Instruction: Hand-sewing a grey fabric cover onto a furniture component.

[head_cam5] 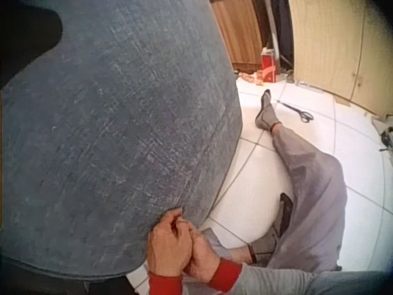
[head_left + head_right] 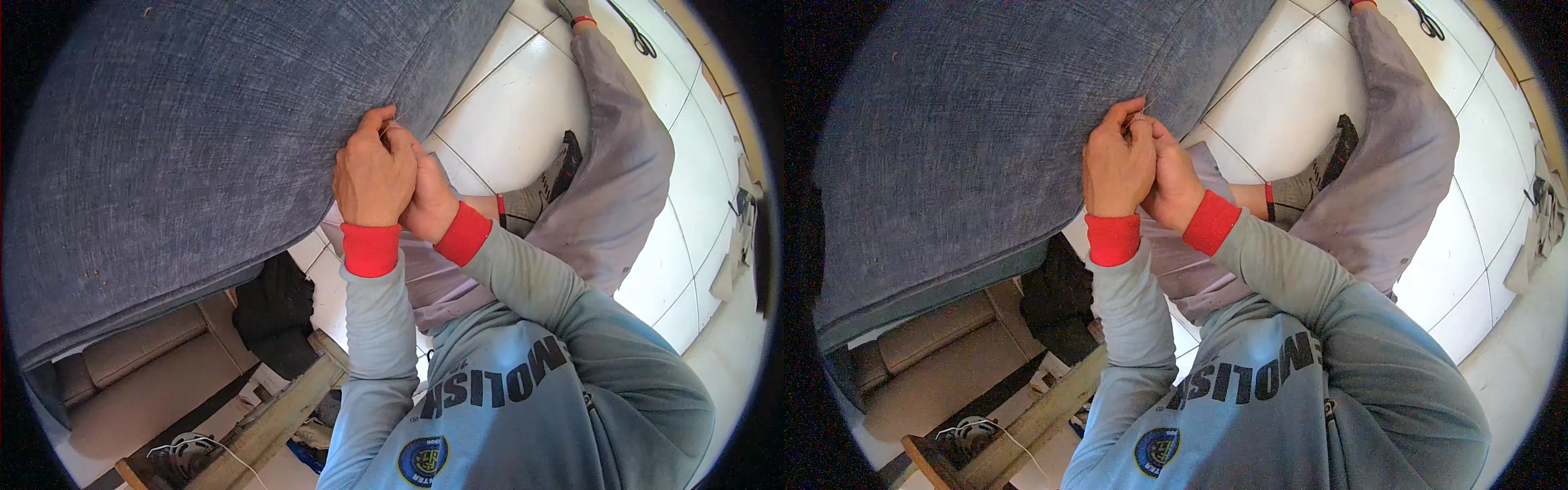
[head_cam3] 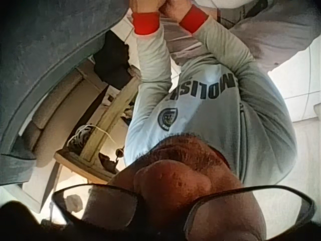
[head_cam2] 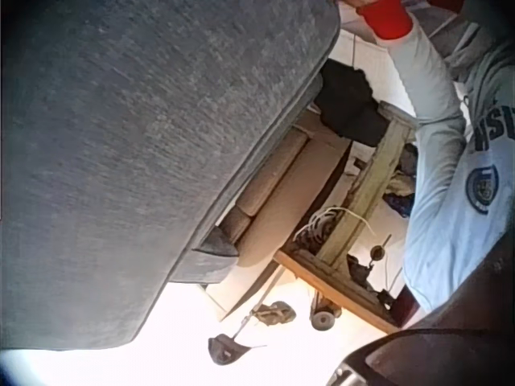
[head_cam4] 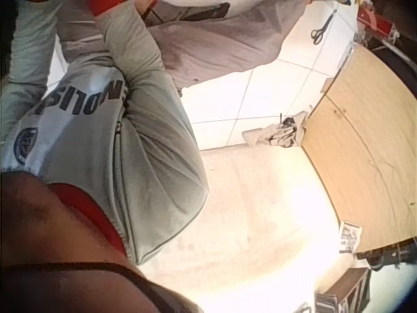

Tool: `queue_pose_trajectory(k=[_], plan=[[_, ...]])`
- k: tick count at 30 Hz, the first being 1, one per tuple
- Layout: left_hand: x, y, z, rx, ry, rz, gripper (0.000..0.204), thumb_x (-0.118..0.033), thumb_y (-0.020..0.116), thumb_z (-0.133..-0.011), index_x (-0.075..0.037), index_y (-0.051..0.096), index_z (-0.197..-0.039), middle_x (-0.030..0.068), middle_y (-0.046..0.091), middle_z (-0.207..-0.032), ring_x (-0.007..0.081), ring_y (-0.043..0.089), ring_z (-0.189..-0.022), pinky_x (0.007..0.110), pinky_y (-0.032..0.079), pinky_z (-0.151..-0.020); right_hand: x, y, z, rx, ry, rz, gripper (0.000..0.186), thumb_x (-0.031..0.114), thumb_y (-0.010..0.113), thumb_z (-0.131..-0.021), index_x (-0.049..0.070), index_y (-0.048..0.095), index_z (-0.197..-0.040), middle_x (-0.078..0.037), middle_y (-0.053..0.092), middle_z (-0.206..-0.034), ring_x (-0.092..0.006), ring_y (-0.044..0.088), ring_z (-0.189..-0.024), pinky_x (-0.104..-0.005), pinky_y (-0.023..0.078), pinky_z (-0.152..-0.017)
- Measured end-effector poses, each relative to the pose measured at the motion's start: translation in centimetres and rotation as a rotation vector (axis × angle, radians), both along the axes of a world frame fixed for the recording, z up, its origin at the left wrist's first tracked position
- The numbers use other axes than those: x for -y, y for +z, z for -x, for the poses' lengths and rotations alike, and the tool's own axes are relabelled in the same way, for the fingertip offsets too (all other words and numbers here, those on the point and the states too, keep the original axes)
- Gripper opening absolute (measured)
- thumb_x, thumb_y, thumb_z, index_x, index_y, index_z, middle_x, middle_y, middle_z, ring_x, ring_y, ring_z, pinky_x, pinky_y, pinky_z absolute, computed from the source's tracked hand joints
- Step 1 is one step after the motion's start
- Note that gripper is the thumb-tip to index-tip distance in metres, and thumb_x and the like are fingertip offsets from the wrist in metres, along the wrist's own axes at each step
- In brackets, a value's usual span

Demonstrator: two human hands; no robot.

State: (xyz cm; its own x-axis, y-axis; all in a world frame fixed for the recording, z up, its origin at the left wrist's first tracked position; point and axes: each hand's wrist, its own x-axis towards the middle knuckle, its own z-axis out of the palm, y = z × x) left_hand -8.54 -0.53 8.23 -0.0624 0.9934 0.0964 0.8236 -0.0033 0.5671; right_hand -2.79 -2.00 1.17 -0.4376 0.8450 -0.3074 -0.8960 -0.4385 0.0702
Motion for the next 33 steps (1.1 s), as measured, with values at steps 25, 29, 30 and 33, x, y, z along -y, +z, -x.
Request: queue_pose_trajectory(k=[25, 29, 30, 33], plan=[[0.2, -2.1, 0.6, 0.294, 0.001, 0.023, 0.03, -0.012, 0.058, -0.089, 0.002, 0.067, -0.113, 0.0174, 0.071, -0.098, 0.023, 0.069, -0.087, 0.032, 0.053, -0.078, 0.8, 0.9, 0.0, 0.187, -0.111, 0.01, 0.018, 0.013, 0.047, -0.1, 0.009, 0.058, -0.114, -0.002, 0.063, -0.099, -0.0143, 0.062, -0.089, -0.0288, 0.052, -0.081], [0.4, -2.6, 0.4, 0.386, 0.015, 0.01, 0.028, -0.007, 0.059, -0.091, 0.003, 0.067, -0.115, 0.013, 0.071, -0.102, 0.0161, 0.066, -0.089, 0.028, 0.052, -0.08, 0.2, -0.3, -0.3, 0.273, -0.121, -0.067, 0.017, 0.009, 0.048, -0.098, 0.006, 0.058, -0.111, -0.005, 0.064, -0.098, -0.0151, 0.063, -0.087, -0.0287, 0.053, -0.079], [0.4, -2.9, 0.3, 0.389, 0.015, 0.008, 0.028, -0.007, 0.059, -0.091, 0.003, 0.067, -0.115, 0.013, 0.071, -0.102, 0.0161, 0.066, -0.089, 0.028, 0.052, -0.08, 0.1, -0.7, -0.4, 0.31, -0.113, -0.122, 0.017, 0.008, 0.047, -0.098, 0.005, 0.058, -0.11, -0.005, 0.064, -0.098, -0.0151, 0.063, -0.087, -0.0286, 0.053, -0.078], [0.4, -3.5, 0.2, 0.494, 0.045, -0.038, 0.026, -0.006, 0.06, -0.091, 0.004, 0.066, -0.115, 0.0129, 0.071, -0.103, 0.0162, 0.066, -0.09, 0.028, 0.051, -0.081, -0.1, -1.3, -0.4, 0.328, -0.109, -0.19, 0.016, 0.008, 0.047, -0.098, 0.004, 0.059, -0.108, -0.005, 0.064, -0.096, -0.0145, 0.063, -0.084, -0.0276, 0.053, -0.076]])
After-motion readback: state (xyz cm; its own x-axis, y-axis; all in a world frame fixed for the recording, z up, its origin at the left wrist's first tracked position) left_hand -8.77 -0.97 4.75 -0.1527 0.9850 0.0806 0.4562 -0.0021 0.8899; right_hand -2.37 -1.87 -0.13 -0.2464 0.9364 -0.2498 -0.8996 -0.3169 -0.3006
